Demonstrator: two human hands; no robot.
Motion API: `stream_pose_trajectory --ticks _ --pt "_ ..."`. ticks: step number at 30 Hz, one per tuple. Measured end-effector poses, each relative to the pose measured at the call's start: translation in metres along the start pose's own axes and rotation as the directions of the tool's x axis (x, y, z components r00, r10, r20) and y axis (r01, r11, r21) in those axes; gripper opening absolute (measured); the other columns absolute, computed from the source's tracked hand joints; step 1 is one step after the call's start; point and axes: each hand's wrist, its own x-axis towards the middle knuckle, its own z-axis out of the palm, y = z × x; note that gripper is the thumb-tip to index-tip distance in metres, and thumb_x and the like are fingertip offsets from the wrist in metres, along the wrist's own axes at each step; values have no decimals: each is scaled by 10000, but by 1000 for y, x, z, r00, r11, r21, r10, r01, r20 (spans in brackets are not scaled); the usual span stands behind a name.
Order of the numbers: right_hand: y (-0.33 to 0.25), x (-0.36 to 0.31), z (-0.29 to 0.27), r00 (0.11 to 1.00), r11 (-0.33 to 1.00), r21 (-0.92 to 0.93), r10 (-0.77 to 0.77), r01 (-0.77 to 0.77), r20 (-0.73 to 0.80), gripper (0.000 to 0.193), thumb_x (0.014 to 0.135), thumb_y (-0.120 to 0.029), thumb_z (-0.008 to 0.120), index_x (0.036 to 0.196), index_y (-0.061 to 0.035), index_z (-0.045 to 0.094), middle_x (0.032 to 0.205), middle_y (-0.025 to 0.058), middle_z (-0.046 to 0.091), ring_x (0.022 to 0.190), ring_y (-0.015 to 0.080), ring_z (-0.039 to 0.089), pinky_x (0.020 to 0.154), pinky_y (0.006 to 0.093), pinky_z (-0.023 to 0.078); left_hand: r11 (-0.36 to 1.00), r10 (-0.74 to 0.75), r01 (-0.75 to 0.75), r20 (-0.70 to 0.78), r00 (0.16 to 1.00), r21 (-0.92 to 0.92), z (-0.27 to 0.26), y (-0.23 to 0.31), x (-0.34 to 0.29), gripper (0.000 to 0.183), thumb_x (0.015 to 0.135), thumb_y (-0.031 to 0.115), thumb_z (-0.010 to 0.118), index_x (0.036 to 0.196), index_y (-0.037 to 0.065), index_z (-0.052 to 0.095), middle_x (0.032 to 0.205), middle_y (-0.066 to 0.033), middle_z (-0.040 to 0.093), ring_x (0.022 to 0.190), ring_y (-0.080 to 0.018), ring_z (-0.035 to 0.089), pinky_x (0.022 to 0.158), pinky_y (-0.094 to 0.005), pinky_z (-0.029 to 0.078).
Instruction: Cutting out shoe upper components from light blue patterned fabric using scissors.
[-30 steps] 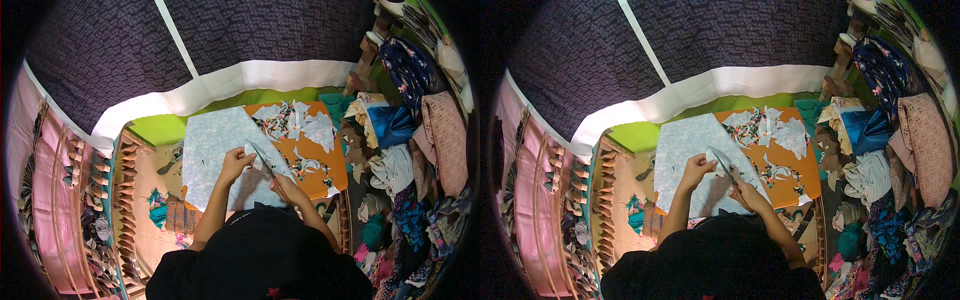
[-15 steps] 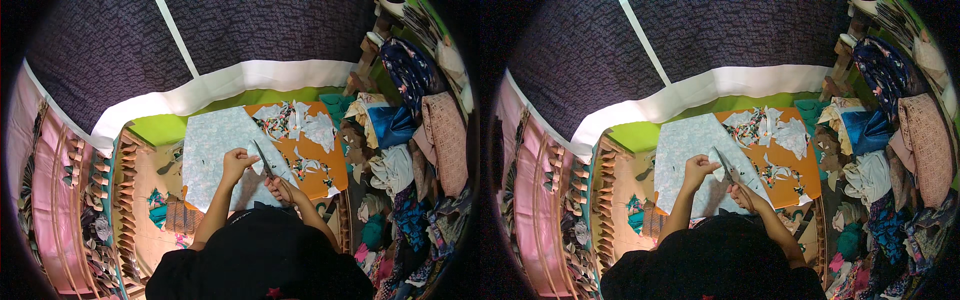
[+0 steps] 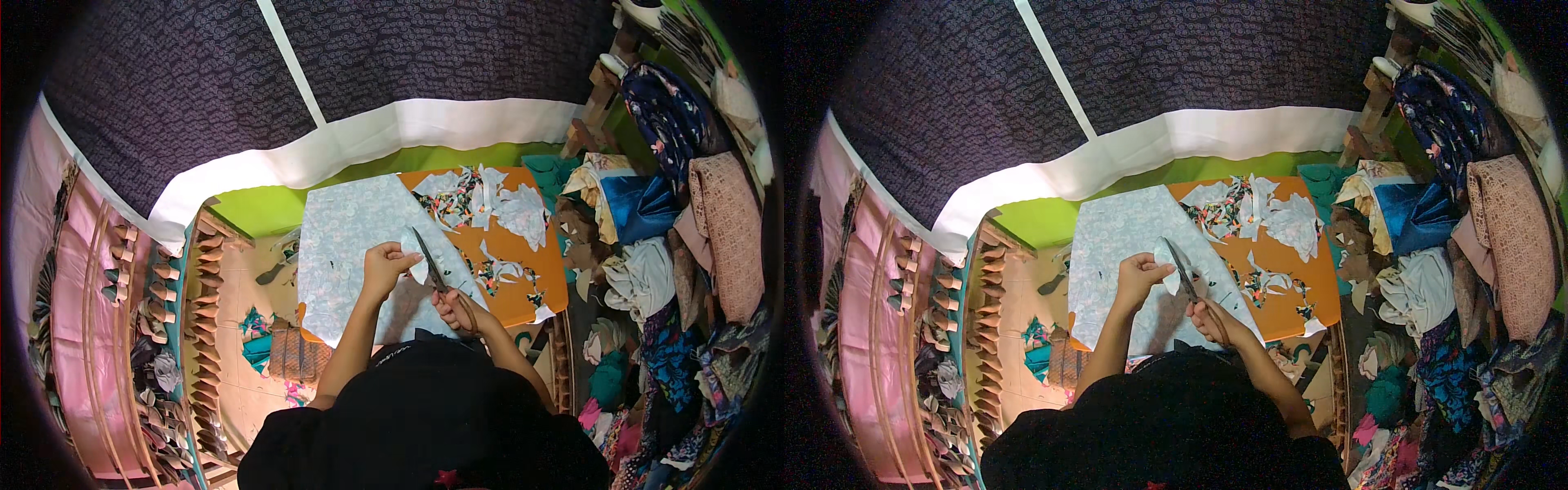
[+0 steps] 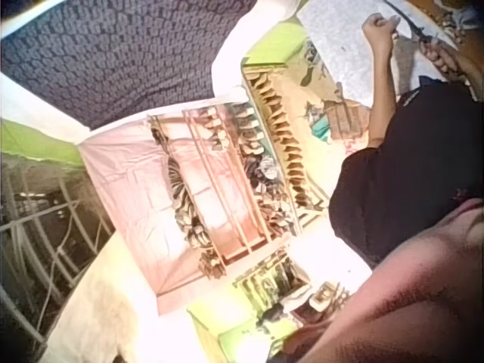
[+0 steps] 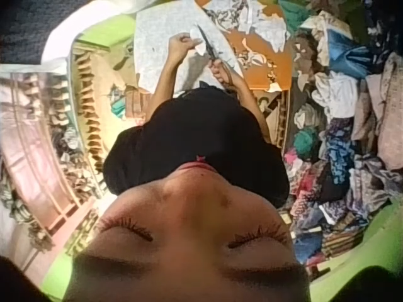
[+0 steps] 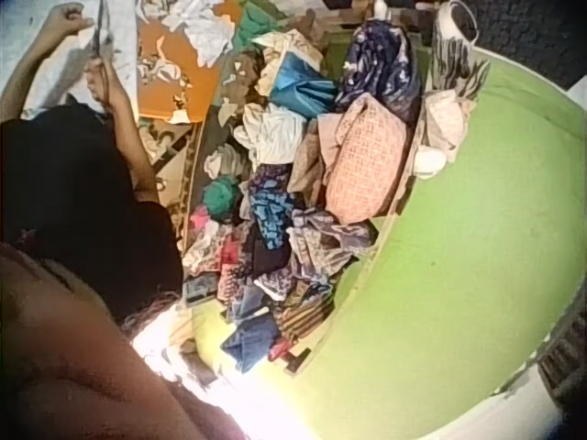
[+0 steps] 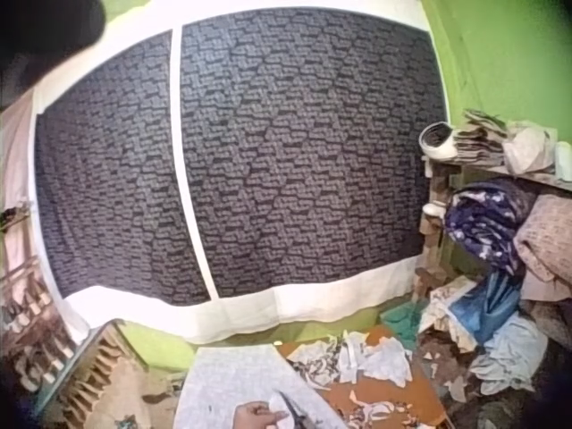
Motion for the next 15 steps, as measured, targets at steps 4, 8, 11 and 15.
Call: stream_pose_trajectory --ticks 4,8,11,15 --pt "-5 -2 2 1000 1000 -15 -16 16 4 588 689 -649 449 849 -85 404 567 -59 324 407 24 282 336 167 212 999 -18 16 46 999 37 -2 -2 0 191 635 49 699 725 -41 557 589 -52 562 478 -72 495 439 -187 393" --pt "-7 -7 4 999 990 -134 -47 44 -20 560 721 -629 430 843 -83 407 567 -56 322 402 29 278 330 170 210 999 -22 20 51 998 34 -7 -7 0 194 630 55 704 719 -38 559 582 -47 558 472 -71 491 443 -184 393" --pt "-10 -7 6 1000 998 -64 4 -5 -15 499 749 -580 442 822 -87 417 562 -54 322 397 37 282 329 170 213 997 -40 36 58 998 69 -7 -4 0 143 656 41 677 682 3 542 612 -51 575 519 -88 534 475 -192 424" --pt "-5 -3 12 995 1000 -1 -29 29 -95 395 770 -490 464 784 -96 430 552 -43 350 376 52 298 318 182 217 999 -32 28 90 995 47 -9 -13 3 152 661 49 677 655 14 528 613 -53 575 519 -83 530 472 -186 416"
